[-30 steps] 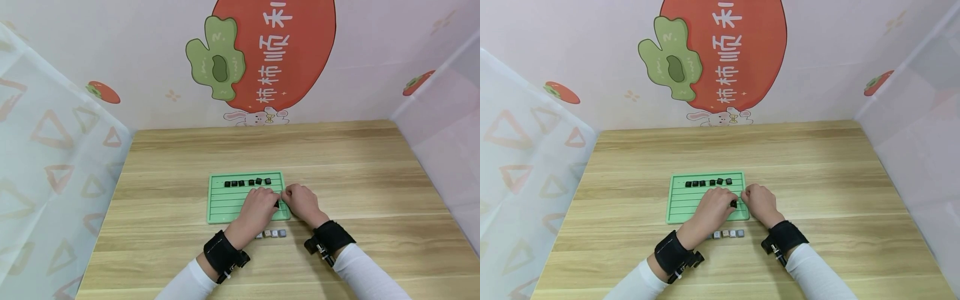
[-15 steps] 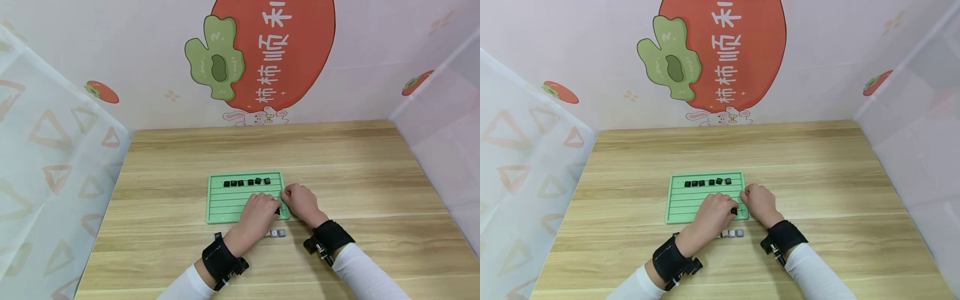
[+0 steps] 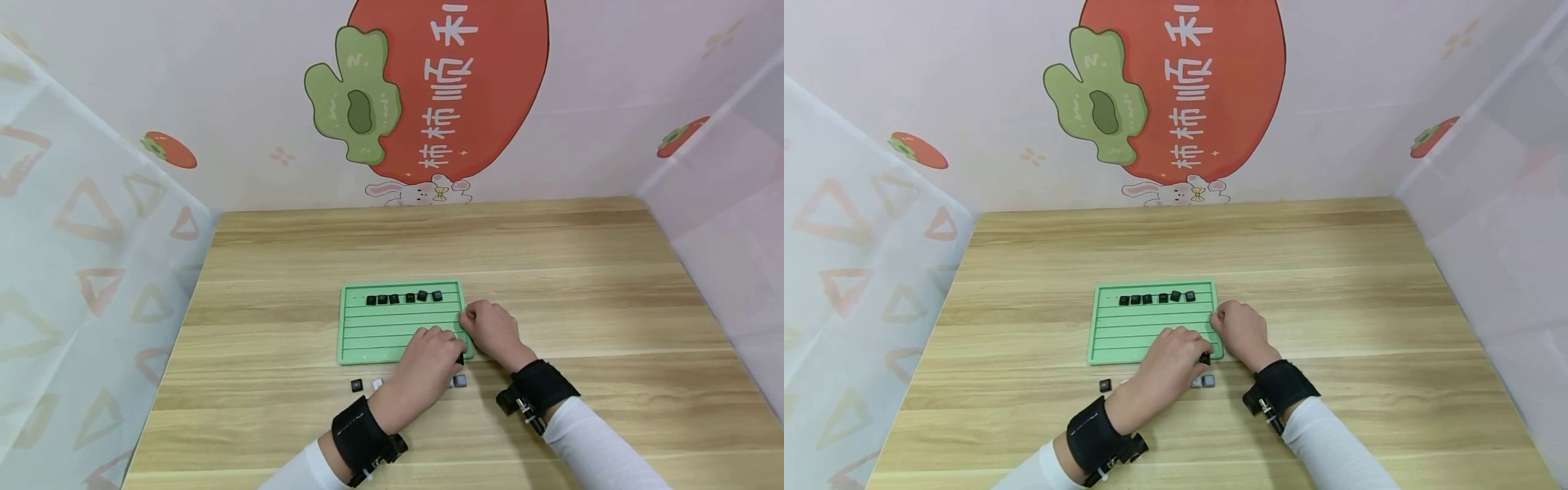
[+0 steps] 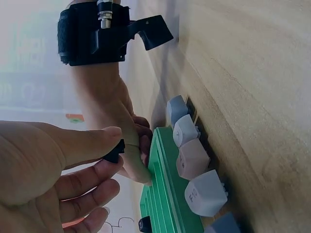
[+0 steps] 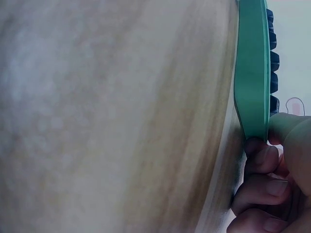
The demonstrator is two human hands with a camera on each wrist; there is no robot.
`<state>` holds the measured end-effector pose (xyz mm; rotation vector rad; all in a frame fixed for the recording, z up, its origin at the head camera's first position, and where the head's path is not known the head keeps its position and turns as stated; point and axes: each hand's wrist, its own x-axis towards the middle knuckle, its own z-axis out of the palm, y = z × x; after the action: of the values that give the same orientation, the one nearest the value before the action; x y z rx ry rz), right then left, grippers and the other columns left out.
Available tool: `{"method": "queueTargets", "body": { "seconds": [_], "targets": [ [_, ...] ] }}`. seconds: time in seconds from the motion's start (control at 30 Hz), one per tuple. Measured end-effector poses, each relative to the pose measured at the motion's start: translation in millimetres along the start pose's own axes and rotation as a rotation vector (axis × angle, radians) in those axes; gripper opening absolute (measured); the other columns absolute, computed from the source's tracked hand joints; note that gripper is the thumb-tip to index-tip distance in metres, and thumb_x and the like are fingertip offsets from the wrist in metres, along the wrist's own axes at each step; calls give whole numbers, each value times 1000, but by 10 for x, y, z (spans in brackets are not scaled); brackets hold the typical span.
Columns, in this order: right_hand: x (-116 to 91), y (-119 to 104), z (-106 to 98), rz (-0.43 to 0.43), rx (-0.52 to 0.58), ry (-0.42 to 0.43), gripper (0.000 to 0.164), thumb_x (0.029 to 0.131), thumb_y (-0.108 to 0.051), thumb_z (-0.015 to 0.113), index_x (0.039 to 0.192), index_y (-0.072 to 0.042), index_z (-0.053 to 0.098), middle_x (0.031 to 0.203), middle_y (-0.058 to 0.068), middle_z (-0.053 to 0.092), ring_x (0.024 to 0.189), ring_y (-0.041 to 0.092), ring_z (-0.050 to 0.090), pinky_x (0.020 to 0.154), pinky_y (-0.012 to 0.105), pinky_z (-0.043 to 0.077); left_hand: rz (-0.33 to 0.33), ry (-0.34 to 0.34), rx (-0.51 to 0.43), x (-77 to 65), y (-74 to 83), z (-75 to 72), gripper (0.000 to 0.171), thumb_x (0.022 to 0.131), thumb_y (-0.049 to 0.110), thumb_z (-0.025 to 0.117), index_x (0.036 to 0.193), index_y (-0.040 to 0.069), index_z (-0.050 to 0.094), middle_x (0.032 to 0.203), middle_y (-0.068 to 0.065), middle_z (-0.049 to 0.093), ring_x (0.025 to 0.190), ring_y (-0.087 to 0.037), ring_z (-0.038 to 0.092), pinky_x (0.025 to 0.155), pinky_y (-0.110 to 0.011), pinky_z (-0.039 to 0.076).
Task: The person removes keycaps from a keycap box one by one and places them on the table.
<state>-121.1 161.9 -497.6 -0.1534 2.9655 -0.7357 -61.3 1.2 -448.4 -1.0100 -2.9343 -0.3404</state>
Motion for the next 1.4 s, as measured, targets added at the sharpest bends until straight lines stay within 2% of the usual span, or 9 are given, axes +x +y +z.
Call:
{"method": "queueTargets", "body": {
  "seconds": [0.23, 0.53, 0.9, 1.1, 1.4],
  "targets": [
    [0, 6, 4, -1, 4, -11, 43, 88, -23, 54, 51, -15, 35, 48, -6, 26, 44, 12, 29, 42, 26, 20, 16, 22, 15, -41, 4, -4, 17, 78, 34, 72, 92, 23, 71, 83, 9, 62, 76, -9, 52, 65, -25, 37],
    [4, -3, 8, 15, -3, -25, 42, 89, -25, 54, 51, -15, 36, 49, -6, 28, 45, 13, 32, 42, 27, 23, 55, 15, 43, -106, 90, 10, 21, 79, 37, 70, 95, 23, 72, 87, 10, 63, 82, -10, 54, 72, -26, 39],
    [0, 5, 7, 7, 6, -17, 44, 89, -28, 54, 52, -15, 36, 48, -5, 27, 44, 13, 29, 42, 27, 21, 124, 17, 50, -195, 211, 130, 12, 80, 36, 70, 85, 25, 70, 84, 11, 61, 80, -7, 53, 69, -23, 37],
    [-4, 10, 6, 1, 2, -16, 44, 90, -28, 54, 52, -15, 35, 49, -5, 26, 44, 12, 28, 42, 27, 21, 143, 1, 52, -242, 238, 189, 14, 80, 36, 70, 90, 26, 72, 89, 10, 63, 83, -8, 54, 71, -24, 38],
    [-5, 9, 1, -1, 4, -17, 44, 90, -28, 53, 52, -15, 35, 49, -5, 25, 43, 13, 28, 42, 26, 20, 181, 44, 96, -288, 272, 266, 13, 79, 34, 70, 89, 25, 72, 87, 10, 63, 82, -8, 54, 75, -24, 39]
  ]
}}
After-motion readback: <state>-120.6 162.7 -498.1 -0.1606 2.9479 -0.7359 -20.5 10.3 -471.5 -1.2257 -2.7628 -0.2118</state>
